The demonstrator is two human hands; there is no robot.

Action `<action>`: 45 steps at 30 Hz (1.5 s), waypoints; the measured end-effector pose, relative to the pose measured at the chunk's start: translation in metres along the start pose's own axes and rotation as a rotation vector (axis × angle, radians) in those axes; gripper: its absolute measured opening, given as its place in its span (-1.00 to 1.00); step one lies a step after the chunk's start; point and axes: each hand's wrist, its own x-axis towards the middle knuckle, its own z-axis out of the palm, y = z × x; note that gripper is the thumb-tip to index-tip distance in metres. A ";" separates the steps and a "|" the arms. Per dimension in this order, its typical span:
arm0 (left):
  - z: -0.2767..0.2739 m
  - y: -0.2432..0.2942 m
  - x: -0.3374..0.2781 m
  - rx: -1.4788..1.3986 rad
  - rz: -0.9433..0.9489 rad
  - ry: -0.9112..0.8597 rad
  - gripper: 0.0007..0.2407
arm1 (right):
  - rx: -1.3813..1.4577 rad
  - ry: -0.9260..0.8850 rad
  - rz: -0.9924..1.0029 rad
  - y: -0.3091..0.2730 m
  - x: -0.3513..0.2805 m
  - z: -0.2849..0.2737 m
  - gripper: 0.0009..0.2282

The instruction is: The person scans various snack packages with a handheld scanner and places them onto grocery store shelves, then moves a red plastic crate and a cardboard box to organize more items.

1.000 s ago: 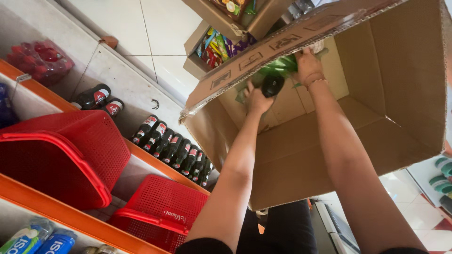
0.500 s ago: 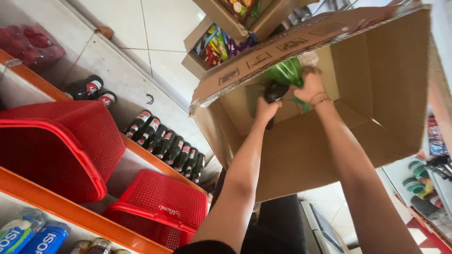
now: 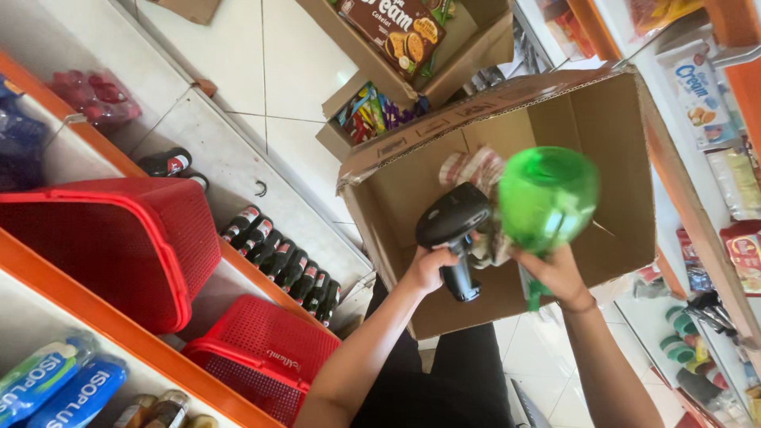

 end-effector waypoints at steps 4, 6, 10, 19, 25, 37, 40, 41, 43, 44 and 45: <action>0.038 0.050 -0.006 -0.144 0.076 -0.171 -0.40 | -0.195 0.094 -0.186 -0.065 -0.009 0.015 -0.58; 0.058 0.074 0.002 -0.191 0.124 -0.192 -0.39 | -0.244 0.126 -0.246 -0.105 0.001 0.022 -0.64; 0.086 0.130 0.042 -0.020 0.390 -0.258 -0.42 | -0.056 0.236 -0.418 -0.172 0.048 0.043 -0.68; 0.050 0.218 0.209 0.366 0.600 -0.052 -0.76 | -0.415 0.331 -0.845 -0.147 0.260 0.044 -0.73; -0.027 0.209 0.302 0.372 0.664 0.127 -0.72 | -0.504 0.267 -0.373 -0.083 0.387 0.059 -0.69; -0.103 0.174 0.396 0.776 0.329 0.470 -0.69 | -0.506 0.187 0.301 -0.017 0.432 0.063 -0.60; -0.116 0.168 0.411 0.977 0.191 0.536 -0.64 | -0.535 0.178 0.384 -0.009 0.437 0.053 -0.57; -0.123 0.167 0.418 1.046 0.172 0.553 -0.60 | -0.532 0.184 0.390 -0.006 0.440 0.048 -0.57; -0.136 0.169 0.432 1.119 0.147 0.561 -0.56 | -0.444 0.213 0.152 -0.005 0.442 0.039 -0.61; -0.141 0.172 0.437 1.144 0.214 0.601 -0.50 | -0.440 0.222 0.158 -0.012 0.443 0.033 -0.61; -0.148 0.171 0.438 1.169 0.276 0.640 -0.44 | -0.460 0.164 -0.049 -0.020 0.440 0.027 -0.63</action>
